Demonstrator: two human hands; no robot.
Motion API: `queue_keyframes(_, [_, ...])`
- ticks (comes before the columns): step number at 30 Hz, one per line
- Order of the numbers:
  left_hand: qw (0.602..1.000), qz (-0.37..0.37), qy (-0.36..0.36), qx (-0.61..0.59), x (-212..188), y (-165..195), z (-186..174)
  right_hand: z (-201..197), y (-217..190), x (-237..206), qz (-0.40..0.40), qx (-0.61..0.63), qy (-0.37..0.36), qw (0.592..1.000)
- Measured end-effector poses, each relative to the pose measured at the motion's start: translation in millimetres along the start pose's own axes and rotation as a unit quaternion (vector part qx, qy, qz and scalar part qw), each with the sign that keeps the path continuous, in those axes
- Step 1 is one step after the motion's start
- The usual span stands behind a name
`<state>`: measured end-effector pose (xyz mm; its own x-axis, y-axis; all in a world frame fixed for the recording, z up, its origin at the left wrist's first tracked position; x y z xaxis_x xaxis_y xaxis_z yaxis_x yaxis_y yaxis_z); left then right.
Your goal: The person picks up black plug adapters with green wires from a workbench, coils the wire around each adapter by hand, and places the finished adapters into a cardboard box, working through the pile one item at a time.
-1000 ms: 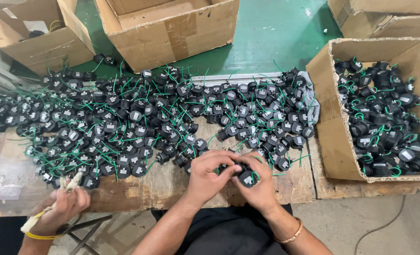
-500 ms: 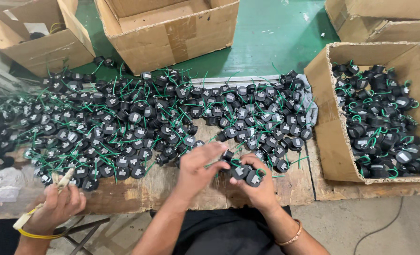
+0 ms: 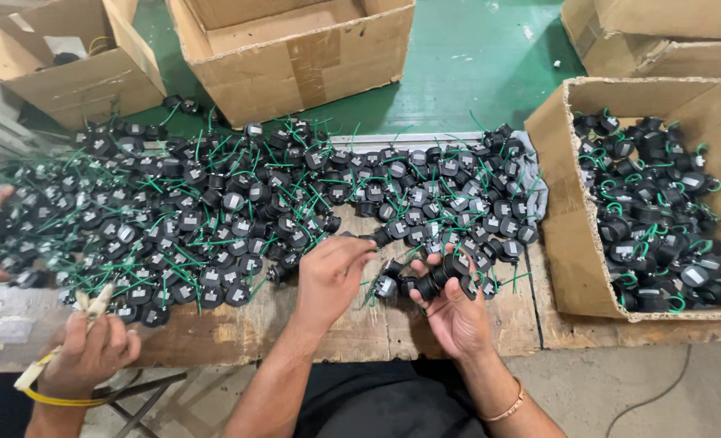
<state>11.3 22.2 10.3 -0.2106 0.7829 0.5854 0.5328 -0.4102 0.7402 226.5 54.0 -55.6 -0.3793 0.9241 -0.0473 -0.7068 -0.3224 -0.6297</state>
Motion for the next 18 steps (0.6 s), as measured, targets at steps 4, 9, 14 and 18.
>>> queue_keyframes(4, [0.988, 0.033, 0.002, -0.148, -2.0, 22.0, 7.2, 16.4, 8.3, -0.3, 0.035, -0.01, -0.025, 0.999])
queue_keyframes(9, [0.991, 0.038, -0.007, -0.131, -4.7, 39.4, 22.1, 18.4, 25.5, -14.7, 0.106, -0.03, -0.078, 0.991])
queue_keyframes(14, [0.982, 0.09, -0.061, -0.155, -14.2, 41.8, 10.5, 1.3, 25.9, -11.9, 0.086, -0.026, -0.037, 0.995])
queue_keyframes(18, [0.975, 0.0, -0.071, -0.209, -22.4, 25.3, 12.0, -5.6, 28.7, -12.5, 0.081, -0.043, 0.003, 0.996])
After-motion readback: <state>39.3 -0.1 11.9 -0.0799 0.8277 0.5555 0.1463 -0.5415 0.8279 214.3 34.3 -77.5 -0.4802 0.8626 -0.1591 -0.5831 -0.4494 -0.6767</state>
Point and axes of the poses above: each hand's wrist, its own x-axis towards the middle knuckle, its own z-axis out of the palm, y = z × x, the point moved 4 cm from there along x, towards the middle knuckle, and after that the axes turned 3 degrees about -x, right-handed, at the moved point
